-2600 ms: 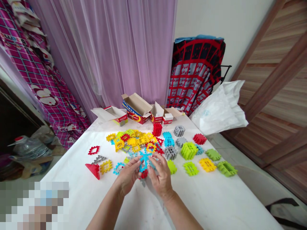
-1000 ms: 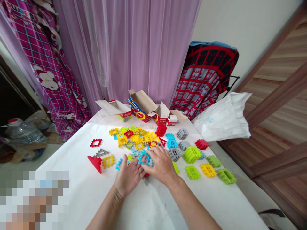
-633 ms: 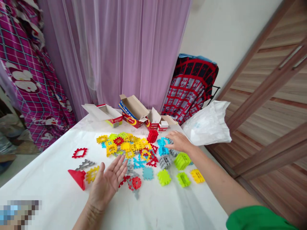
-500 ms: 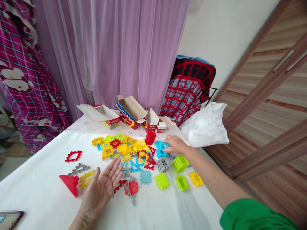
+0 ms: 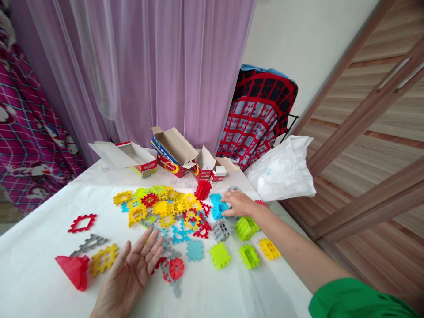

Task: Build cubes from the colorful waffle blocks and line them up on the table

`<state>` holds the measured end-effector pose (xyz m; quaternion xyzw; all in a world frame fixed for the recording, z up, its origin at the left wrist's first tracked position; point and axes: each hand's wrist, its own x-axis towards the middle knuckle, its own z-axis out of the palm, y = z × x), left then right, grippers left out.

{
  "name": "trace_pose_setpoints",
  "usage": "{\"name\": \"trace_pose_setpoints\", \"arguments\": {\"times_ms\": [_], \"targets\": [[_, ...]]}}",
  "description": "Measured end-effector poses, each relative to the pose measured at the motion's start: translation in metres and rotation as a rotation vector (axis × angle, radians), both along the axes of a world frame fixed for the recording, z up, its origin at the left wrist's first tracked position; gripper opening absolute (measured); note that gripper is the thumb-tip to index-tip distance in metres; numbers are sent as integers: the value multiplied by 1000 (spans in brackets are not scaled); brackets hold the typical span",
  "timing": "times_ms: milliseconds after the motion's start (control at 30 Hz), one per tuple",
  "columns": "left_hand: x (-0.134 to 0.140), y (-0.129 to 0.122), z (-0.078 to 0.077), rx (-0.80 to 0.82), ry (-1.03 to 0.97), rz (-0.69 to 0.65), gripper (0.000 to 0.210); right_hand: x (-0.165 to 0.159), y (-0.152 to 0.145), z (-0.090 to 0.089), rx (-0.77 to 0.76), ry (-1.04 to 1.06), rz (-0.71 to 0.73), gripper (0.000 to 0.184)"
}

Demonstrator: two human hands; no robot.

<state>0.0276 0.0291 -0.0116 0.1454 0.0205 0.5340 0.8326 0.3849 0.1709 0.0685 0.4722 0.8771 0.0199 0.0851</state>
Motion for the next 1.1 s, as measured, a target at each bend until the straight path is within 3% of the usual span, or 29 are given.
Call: {"name": "trace_pose_setpoints", "arguments": {"times_ms": [267,600,867,967,1100], "targets": [[1,-2,-8,-51,18,68,51,-7,-1,1,-6,-10,9,45],[-8,1,-14,-176,120,50,47,-8,-2,0,-3,-45,-2,39],[-8,2,-12,-149,98,36,45,-9,-5,4,-18,-40,-24,45],[-8,1,-11,-124,77,25,46,-4,-4,11,14,16,-40,42],[-5,0,-12,-87,47,40,47,2,-5,35,130,130,-108,27]]}}
